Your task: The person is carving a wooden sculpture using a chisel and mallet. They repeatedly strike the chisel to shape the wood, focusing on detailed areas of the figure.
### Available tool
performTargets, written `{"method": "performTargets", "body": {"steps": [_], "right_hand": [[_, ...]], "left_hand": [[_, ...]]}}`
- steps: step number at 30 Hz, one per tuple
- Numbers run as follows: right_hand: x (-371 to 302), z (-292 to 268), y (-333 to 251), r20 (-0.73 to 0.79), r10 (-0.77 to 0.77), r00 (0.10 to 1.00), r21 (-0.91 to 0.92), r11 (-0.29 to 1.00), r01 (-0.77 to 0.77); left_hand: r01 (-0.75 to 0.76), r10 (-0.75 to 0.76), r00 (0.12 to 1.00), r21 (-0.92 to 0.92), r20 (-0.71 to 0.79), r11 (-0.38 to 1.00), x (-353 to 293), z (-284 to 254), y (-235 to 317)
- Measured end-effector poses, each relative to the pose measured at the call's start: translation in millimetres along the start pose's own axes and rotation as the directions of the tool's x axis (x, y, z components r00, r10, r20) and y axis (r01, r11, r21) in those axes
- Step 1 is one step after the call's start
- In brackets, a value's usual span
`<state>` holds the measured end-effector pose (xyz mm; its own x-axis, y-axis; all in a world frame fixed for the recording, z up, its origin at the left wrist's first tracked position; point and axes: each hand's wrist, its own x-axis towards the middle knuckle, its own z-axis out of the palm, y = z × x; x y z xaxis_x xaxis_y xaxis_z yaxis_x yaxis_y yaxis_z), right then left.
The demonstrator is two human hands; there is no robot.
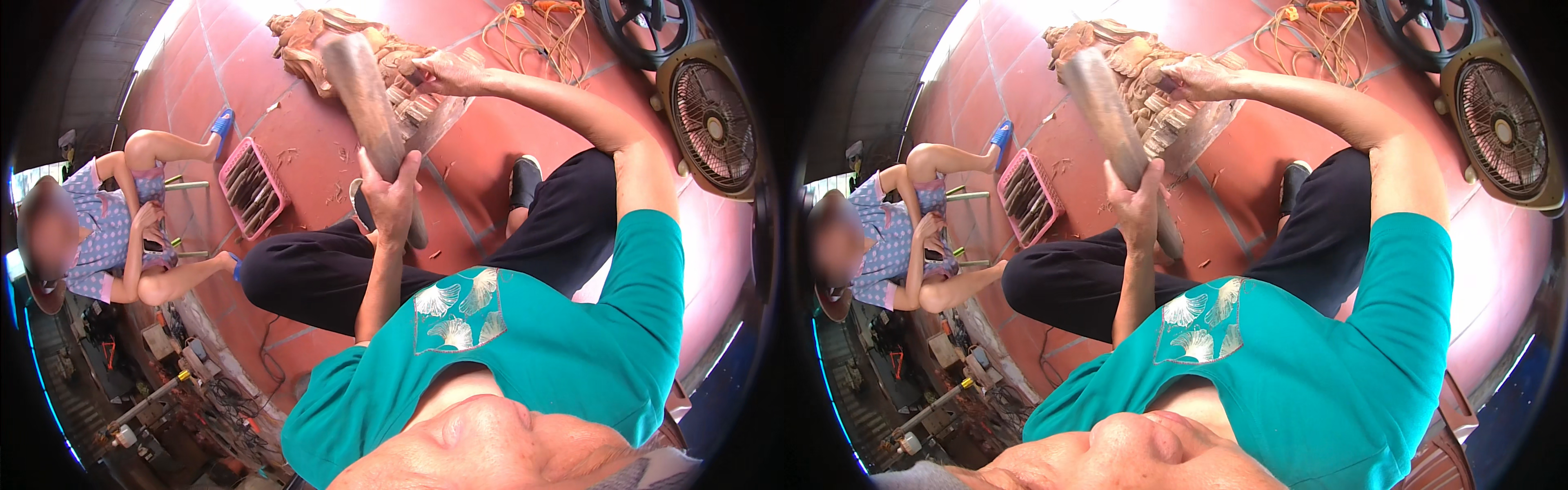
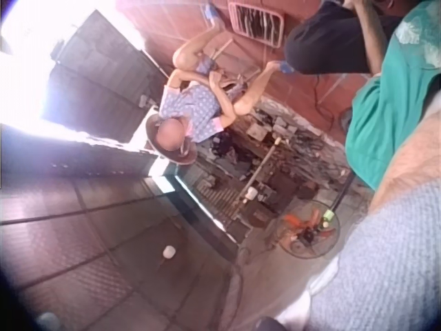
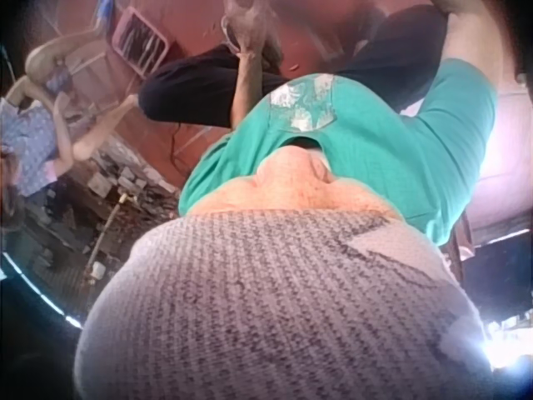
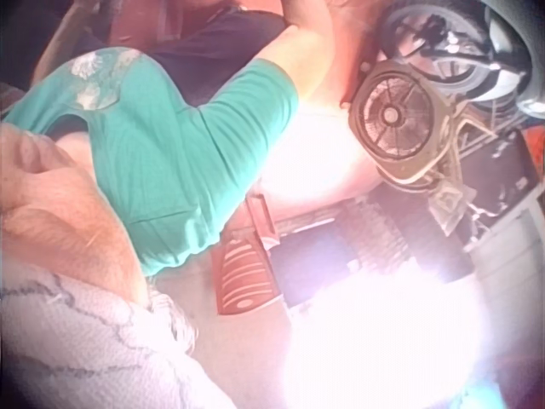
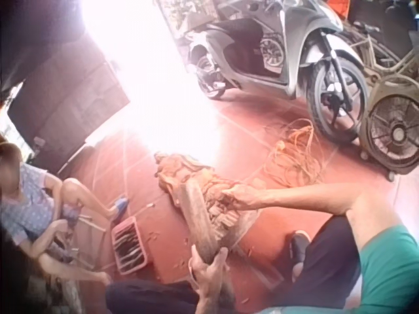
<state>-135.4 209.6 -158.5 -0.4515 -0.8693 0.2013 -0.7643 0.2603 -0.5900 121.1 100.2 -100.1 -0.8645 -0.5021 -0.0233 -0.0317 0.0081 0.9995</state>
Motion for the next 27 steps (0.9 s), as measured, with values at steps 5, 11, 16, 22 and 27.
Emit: {"method": "performTargets", "body": {"steps": [5, 11, 16, 22, 27], "right_hand": [[3, -6, -13, 0.082, -0.03, 0.996, -0.035, 0.999, 0.033], [1, -11, -15, 0.045, -0.065, 0.997, 0.072, 0.996, 0.061], [-6, -21, -11, 0.017, 0.145, 0.989, 0.117, 0.982, -0.146], [-14, -10, 14, -0.009, 0.304, 0.953, 0.341, 0.896, -0.283], [-20, -20, -11, -0.028, 0.26, 0.965, 0.027, 0.965, -0.259]], "left_hand": [[0.065, -0.085, 0.995, 0.296, 0.055, 0.953, 12, 1, 11], [0.152, -0.164, 0.971, 0.081, 0.176, 0.985, 9, -7, 2], [0.127, -0.133, 0.982, 0.052, 0.131, 0.991, 9, -9, 0], [0.137, -0.139, 0.976, 0.021, 0.168, 0.99, 9, -7, -7], [0.143, -0.144, 0.978, 0.018, 0.15, 0.99, 9, -6, -7]]}}
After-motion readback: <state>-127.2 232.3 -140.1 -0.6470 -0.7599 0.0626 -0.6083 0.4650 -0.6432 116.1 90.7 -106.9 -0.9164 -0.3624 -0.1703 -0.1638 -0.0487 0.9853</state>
